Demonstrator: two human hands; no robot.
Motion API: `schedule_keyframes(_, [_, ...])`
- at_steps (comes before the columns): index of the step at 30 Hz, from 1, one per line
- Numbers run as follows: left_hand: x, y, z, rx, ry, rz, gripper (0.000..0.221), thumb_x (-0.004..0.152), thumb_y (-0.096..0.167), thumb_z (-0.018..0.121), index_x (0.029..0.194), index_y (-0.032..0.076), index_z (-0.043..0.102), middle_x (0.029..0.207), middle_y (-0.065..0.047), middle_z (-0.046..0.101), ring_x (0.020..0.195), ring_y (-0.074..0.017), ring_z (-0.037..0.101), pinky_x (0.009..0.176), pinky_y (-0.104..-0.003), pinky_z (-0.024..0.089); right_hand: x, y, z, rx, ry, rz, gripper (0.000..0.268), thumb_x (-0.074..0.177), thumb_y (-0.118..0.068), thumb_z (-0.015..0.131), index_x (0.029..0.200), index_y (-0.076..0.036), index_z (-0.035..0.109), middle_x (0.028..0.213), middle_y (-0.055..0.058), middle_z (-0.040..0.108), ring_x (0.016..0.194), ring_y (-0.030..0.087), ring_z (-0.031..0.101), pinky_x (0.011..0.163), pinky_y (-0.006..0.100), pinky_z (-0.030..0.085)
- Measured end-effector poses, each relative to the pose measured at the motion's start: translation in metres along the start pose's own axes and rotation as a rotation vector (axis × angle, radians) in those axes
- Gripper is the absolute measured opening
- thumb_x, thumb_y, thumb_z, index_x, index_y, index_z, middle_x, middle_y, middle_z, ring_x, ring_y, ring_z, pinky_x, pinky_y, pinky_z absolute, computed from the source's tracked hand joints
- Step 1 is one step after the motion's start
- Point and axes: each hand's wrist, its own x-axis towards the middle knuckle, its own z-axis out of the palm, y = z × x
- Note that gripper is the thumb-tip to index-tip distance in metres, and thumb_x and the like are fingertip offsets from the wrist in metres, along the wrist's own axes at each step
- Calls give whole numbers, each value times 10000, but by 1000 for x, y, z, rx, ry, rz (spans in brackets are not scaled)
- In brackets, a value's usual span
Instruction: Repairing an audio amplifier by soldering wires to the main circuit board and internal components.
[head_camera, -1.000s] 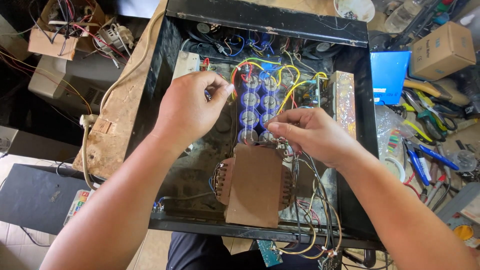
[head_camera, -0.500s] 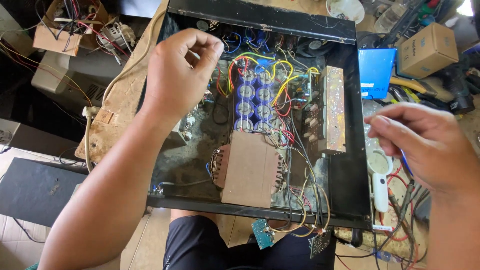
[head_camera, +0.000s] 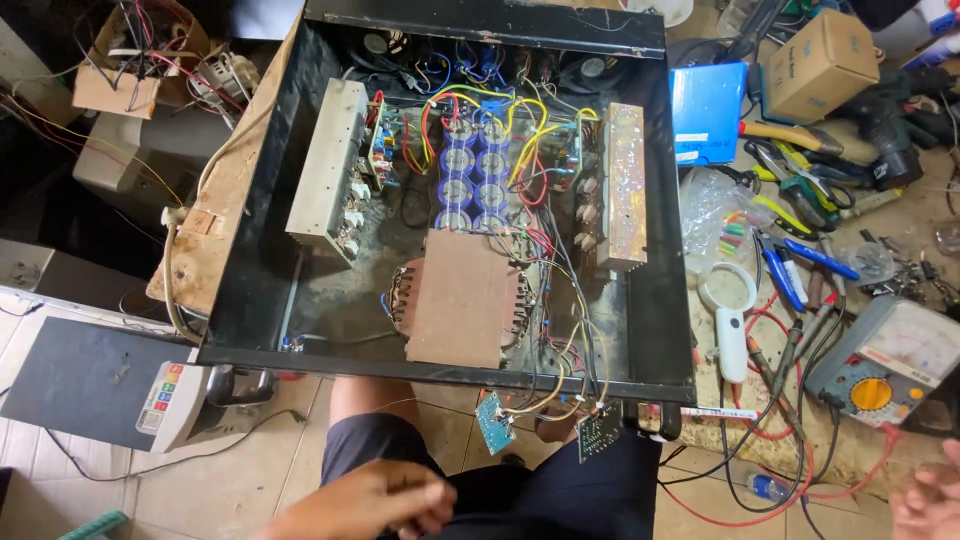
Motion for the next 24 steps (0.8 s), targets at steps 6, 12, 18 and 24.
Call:
schedule_keyframes(6, [118,-111,41,-1883,460,158,162,935,193,516,1094,181,486,1341,-327,564,1302,-493,550,1119,-560,445,15,98,-123,299,92,71,233,1100,-446,579,1240,-272,645,1366,-152,663,891,-19,559,708,196,398])
schedule_keyframes(12, [116,-114,43,-2188,748,526,571,821,241,574,1387,182,524,1416,-37,624,1376,-296,580,1143,-458,446,10,10,-19,135,439,268,163,976,-464,543,1018,-311,580,1038,-233,599,778,-40,475,699,155,350])
schedule_keyframes(18, [100,-157,70,-2237,770,708,190,853,210,692,1017,113,690,1002,-68,743,1162,-309,701,1121,-483,504,-79,-112,242,-169,665,9,339,1201,-310,626,888,-194,570,689,-28,522,544,89,486,496,255,295])
schedule_keyframes(24, [75,-199,92,-2358,854,678,213,840,205,714,1018,110,646,914,-11,717,1035,-233,712,1104,-467,527,-187,-129,371,-246,-1,16,71,992,-99,612,966,-39,639,651,76,558,543,155,521,528,274,428])
